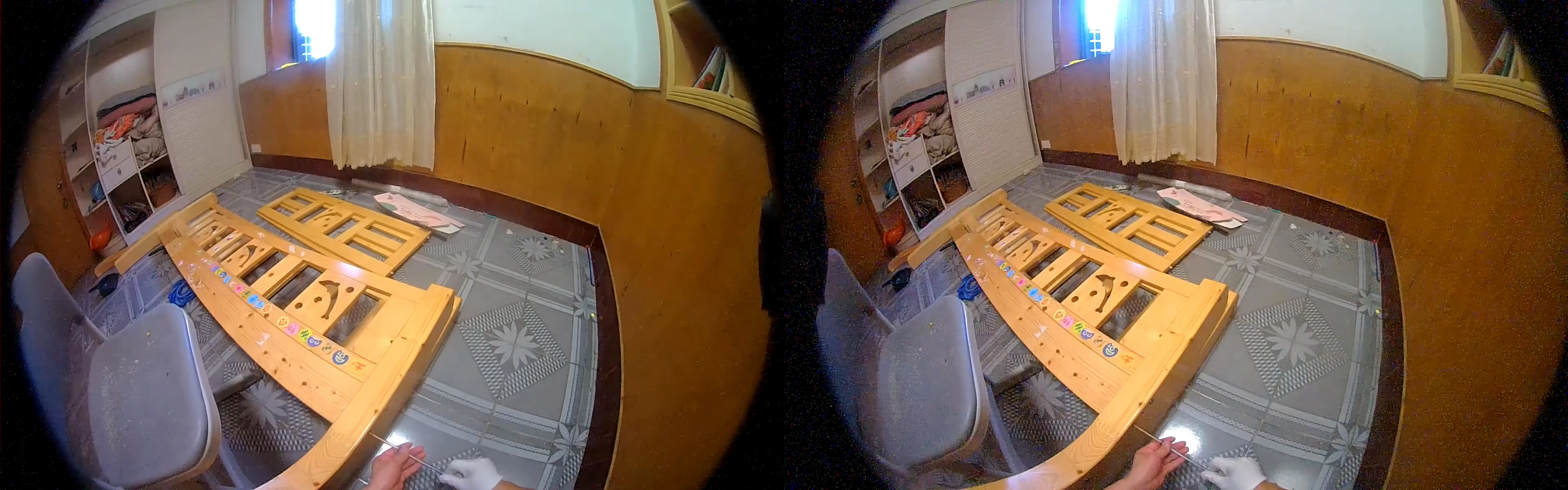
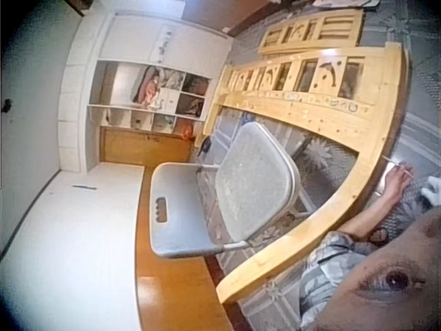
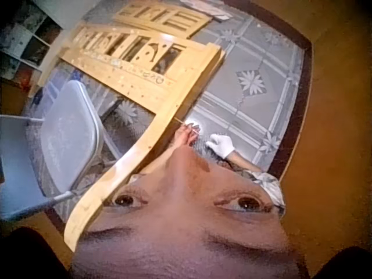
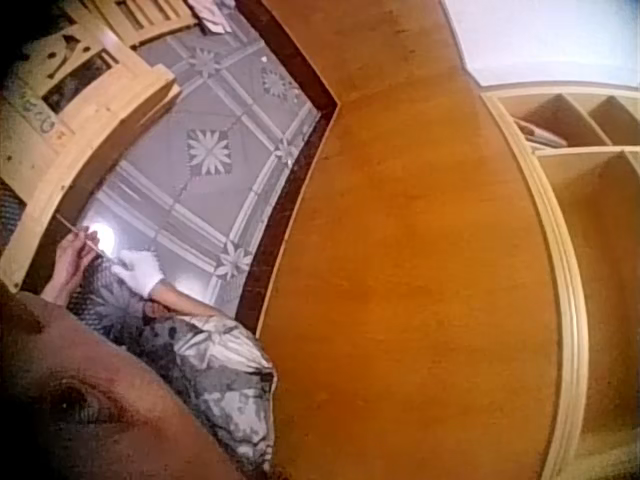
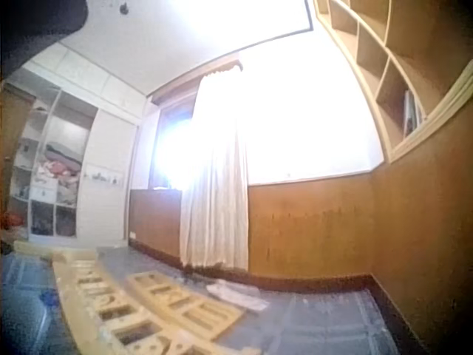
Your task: The person uses an allen key to unscrew a bolt from the wooden frame of a bunk bed, then removes the long screw by hand.
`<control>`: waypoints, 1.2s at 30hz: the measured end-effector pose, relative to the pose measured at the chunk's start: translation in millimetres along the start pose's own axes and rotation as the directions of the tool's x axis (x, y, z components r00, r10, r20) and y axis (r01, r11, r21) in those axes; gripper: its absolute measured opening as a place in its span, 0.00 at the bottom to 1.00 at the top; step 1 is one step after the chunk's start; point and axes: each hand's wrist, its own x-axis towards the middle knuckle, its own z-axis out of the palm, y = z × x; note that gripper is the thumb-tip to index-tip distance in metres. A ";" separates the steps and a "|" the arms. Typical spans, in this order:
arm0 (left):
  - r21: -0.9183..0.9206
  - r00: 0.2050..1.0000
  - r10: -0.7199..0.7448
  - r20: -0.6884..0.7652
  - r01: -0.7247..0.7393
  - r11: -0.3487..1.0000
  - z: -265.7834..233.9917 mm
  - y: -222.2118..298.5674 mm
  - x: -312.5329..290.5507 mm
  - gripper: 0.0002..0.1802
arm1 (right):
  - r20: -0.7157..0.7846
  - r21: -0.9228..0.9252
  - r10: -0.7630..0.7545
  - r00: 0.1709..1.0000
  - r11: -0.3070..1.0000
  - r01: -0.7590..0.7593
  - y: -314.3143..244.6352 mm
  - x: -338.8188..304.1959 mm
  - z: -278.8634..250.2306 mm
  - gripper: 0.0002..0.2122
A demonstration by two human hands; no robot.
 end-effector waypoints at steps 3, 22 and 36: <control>-0.028 0.999 -0.035 -0.034 0.034 0.999 -0.4 2.1 0.9 0.15 | -0.023 0.325 0.073 0.997 0.944 -0.062 -12.8 -2.2 -7.4 0.16; -0.018 1.000 0.014 0.018 -0.014 1.000 3.0 4.1 -2.2 0.19 | -0.133 0.364 0.087 0.987 0.931 -0.033 -24.9 -5.0 -9.8 0.15; -0.021 0.998 0.059 -0.017 -0.059 0.998 0.4 -3.2 0.0 0.19 | 0.852 0.515 0.033 0.522 -0.225 -0.827 4.3 -6.1 7.6 0.19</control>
